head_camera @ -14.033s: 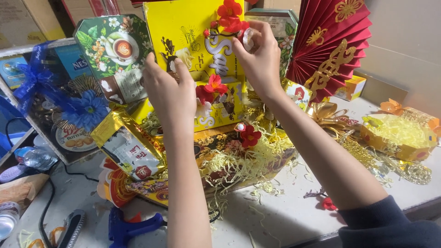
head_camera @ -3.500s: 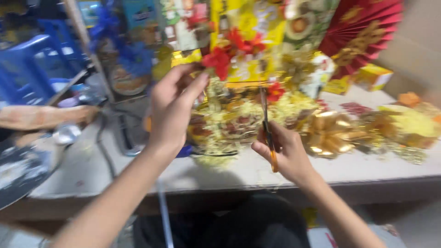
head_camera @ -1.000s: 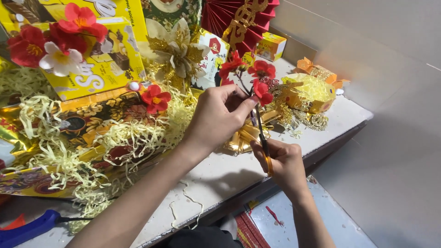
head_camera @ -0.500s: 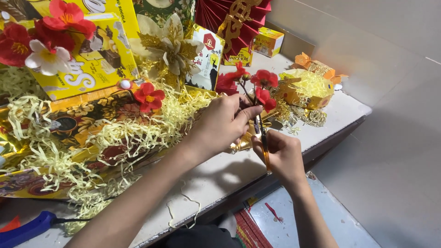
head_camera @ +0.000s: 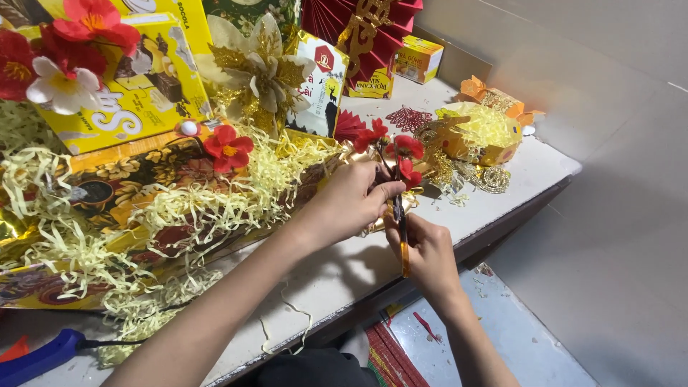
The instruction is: The person uses a hot glue gun to attach red artificial flowers to a gift basket filled with yellow shredded paper and various gift boxes. They also use scissors to trim a gold ribbon and attach it to the arrangement.
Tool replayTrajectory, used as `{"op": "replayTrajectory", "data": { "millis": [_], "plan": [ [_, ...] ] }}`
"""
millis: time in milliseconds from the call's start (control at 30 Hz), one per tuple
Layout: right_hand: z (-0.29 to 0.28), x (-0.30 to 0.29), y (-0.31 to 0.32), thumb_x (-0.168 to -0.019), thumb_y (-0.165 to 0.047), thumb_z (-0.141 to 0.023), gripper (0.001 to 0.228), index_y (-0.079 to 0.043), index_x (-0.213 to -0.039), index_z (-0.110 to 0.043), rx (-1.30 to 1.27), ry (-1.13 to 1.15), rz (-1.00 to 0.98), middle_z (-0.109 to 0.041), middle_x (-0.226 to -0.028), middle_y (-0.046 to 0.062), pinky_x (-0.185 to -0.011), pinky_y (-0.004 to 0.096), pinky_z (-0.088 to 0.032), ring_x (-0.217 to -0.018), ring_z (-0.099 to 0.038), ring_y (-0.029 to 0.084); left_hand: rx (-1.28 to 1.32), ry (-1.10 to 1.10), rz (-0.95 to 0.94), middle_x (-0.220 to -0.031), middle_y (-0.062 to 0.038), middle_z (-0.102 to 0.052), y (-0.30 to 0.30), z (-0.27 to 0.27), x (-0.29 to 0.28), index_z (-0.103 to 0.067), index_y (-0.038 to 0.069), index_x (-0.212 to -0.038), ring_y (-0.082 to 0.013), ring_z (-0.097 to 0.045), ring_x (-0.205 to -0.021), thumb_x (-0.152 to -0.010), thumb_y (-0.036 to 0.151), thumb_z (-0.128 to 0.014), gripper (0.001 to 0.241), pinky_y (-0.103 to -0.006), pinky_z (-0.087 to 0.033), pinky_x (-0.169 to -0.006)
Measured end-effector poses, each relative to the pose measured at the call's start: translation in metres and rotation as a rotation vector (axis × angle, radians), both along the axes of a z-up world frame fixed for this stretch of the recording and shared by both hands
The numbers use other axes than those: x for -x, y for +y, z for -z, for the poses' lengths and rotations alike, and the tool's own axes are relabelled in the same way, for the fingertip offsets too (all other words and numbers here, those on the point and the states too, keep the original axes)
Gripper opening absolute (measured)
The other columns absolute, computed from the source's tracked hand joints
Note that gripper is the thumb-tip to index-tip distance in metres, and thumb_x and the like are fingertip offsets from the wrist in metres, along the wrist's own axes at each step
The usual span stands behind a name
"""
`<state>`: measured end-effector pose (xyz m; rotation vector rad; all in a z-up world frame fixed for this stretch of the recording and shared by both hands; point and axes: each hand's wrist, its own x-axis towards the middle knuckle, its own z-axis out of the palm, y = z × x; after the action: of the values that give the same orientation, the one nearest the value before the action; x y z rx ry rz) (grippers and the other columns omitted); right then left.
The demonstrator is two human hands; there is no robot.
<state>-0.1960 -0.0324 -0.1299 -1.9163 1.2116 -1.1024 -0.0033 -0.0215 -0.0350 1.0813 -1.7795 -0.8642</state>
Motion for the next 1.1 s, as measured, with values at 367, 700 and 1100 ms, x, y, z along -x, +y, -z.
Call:
{"op": "replayTrajectory", "data": {
  "millis": [367, 700, 1100],
  "plan": [
    [-0.003, 0.017, 0.018, -0.092, -0.035, -0.079, 0.04, -0.002, -0.069, -0.073, -0.145, -0.005, 0.023, -0.056, -0.044, 0.009, -0.053, 0.032, -0.039, -0.047, -0.049, 0.02, -0.263, 0.224, 0.052, -0.055, -0.008, -0.058, 0.004, 0.02, 0.022, -0.065, -0.011, -0.097, -0.0114, -0.057, -0.04, -0.104, 0.012, -0.061, 0.024, -0.0242, -0.048, -0.034],
    [0.01, 0.019, 0.012, -0.093, -0.047, -0.074, 0.053, -0.004, -0.063, -0.072, -0.261, 0.001, -0.009, -0.052, -0.041, 0.008, -0.052, 0.031, -0.035, -0.043, -0.046, 0.019, -0.436, 0.352, 0.035, -0.061, -0.011, -0.058, -0.007, 0.037, 0.02, -0.06, -0.015, -0.104, -0.0119, -0.056, -0.042, -0.106, 0.014, -0.061, 0.029, -0.0259, -0.046, -0.031],
    [-0.019, 0.019, 0.025, -0.104, -0.048, -0.066, 0.059, -0.006, -0.062, -0.065, -0.505, -0.239, -0.211, -0.048, -0.045, 0.001, -0.04, 0.023, -0.037, -0.035, -0.043, 0.012, -0.486, 0.56, 0.179, -0.071, -0.018, -0.068, -0.035, 0.075, 0.01, -0.062, -0.011, -0.112, -0.0238, -0.071, -0.054, -0.104, 0.02, -0.068, 0.033, -0.0344, -0.063, -0.043]
  ]
}}
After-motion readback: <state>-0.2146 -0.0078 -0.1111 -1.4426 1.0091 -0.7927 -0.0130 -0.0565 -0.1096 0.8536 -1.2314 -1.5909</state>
